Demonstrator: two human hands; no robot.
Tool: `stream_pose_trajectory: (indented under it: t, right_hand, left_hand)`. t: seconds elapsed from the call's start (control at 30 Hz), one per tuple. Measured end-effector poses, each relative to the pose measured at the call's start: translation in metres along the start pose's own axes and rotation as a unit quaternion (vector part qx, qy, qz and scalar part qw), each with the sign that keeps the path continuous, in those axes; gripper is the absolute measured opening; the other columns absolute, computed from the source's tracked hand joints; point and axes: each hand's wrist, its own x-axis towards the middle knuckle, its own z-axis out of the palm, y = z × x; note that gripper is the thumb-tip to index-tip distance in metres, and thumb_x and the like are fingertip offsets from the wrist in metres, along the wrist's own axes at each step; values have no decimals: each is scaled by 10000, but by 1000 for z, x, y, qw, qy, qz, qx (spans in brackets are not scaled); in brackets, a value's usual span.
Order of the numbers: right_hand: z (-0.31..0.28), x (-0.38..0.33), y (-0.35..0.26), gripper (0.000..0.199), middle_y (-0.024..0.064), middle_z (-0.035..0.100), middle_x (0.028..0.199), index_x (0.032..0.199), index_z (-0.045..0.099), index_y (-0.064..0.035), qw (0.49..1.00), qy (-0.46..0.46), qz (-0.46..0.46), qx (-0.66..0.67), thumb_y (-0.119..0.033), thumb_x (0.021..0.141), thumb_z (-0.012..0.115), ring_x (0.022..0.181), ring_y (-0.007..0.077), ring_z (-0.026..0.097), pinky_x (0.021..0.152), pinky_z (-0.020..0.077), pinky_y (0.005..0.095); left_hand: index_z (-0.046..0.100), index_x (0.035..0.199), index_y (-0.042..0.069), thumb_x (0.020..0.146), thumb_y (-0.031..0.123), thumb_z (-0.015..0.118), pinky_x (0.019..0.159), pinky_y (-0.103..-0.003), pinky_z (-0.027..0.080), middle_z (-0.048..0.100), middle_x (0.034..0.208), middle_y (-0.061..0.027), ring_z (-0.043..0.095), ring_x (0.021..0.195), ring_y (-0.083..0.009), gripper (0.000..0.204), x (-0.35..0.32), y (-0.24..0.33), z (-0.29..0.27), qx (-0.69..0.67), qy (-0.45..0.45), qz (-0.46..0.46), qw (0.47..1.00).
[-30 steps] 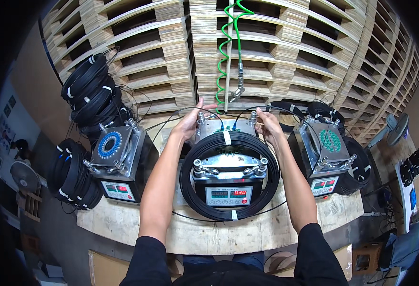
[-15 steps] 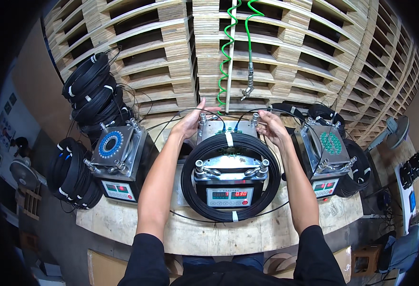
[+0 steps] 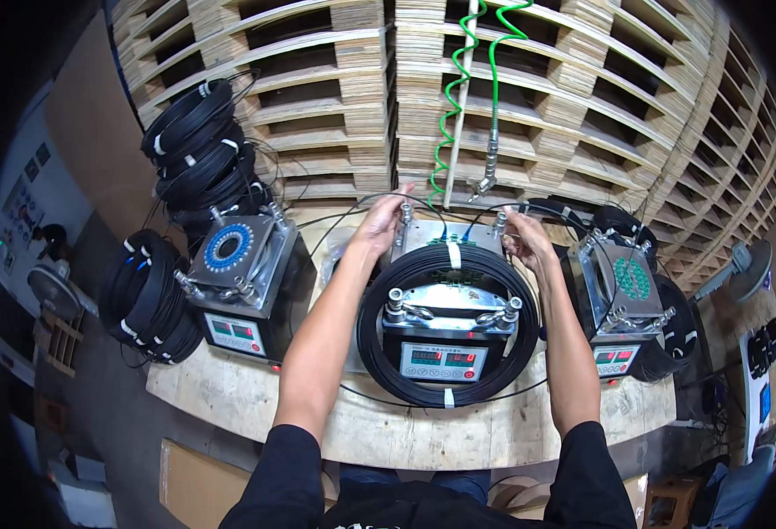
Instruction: Operator places a wound cable coil onto a testing or processing machine and secures the fixture.
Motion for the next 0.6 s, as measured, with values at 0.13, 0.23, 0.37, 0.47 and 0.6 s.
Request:
stream_pose_trajectory:
  t: [0.13, 0.23, 0.37, 0.47, 0.6]
  right_hand:
    - [4, -2, -2, 347, 17, 615, 762, 917, 574, -83, 1000, -24, -7, 9, -410, 952, 686, 506, 95, 570, 416, 449, 176]
    - [-3, -8, -4, 341, 12, 610, 777, 952, 577, -87, 1000, -10, 3, -1, -415, 962, 668, 527, 90, 580, 428, 459, 170]
    - [7, -9, 2, 305, -3, 592, 826, 1101, 604, -147, 1000, -2, -25, 6, -429, 989, 618, 597, 95, 618, 485, 498, 177]
    - [16, -20, 3, 287, 7, 606, 851, 1161, 603, -159, 996, -25, -29, 85, -402, 1009, 591, 596, 110, 632, 484, 505, 188]
    - [-6, -12, 7, 276, 29, 630, 902, 1172, 598, -138, 997, -11, -35, 69, -370, 1029, 561, 587, 125, 642, 481, 513, 196]
  left_hand:
    - [627, 1226, 43, 983, 125, 628, 770, -252, 504, 673, 962, -38, 617, 832, -119, 257, 2, -12, -15, -131, 46, 84, 987]
    - [624, 1194, 51, 981, 94, 624, 759, -268, 509, 674, 957, -40, 619, 837, -123, 217, -3, -19, -5, -160, 56, 85, 982]
    - [627, 1146, 31, 981, 150, 649, 736, -273, 505, 682, 935, -53, 621, 819, -120, 204, -7, -21, -17, -79, 101, 71, 989]
    - [615, 1137, 19, 981, 209, 661, 732, -276, 509, 701, 965, -78, 627, 806, -122, 251, -15, -22, -19, -32, 138, 81, 987]
    - [599, 1145, 30, 974, 272, 678, 721, -264, 503, 712, 956, -55, 624, 806, -113, 306, -28, -16, 10, -163, 82, 105, 978]
